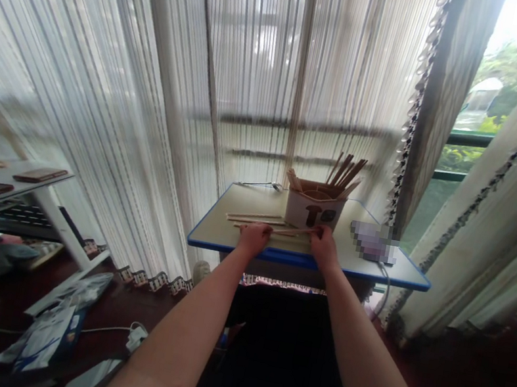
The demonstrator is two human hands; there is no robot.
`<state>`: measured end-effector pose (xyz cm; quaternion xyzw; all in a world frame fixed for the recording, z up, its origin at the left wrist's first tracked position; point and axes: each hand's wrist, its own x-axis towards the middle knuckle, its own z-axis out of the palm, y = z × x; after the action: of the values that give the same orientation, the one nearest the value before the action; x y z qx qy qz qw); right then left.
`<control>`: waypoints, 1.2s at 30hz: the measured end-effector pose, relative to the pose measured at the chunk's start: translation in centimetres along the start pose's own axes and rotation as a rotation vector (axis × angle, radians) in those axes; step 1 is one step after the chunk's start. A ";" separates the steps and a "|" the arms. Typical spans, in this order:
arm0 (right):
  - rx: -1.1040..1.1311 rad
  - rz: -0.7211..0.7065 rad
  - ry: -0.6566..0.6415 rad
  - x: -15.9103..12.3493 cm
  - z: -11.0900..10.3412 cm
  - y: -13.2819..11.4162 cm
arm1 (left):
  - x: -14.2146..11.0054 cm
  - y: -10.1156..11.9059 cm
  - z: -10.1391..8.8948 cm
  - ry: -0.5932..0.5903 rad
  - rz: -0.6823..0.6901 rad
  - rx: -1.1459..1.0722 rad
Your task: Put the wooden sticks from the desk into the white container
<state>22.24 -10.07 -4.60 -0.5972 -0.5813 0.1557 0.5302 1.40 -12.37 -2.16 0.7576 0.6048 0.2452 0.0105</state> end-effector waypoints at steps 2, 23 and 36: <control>0.034 0.003 -0.047 0.0 -0.1 0.0 | 0.1 -0.1 0.1 0.001 0.018 -0.018; 0.221 -0.367 0.253 4.7 -11.1 -10.5 | 0.6 -0.4 0.7 0.070 -0.072 0.034; -0.320 -0.395 0.473 8.0 -14.7 -15.7 | 0.7 -0.9 0.8 0.005 -0.065 0.021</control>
<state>27.93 -13.54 17.33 -0.5683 -0.5638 -0.1861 0.5697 1.01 -11.25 -2.86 0.7370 0.6317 0.2403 0.0089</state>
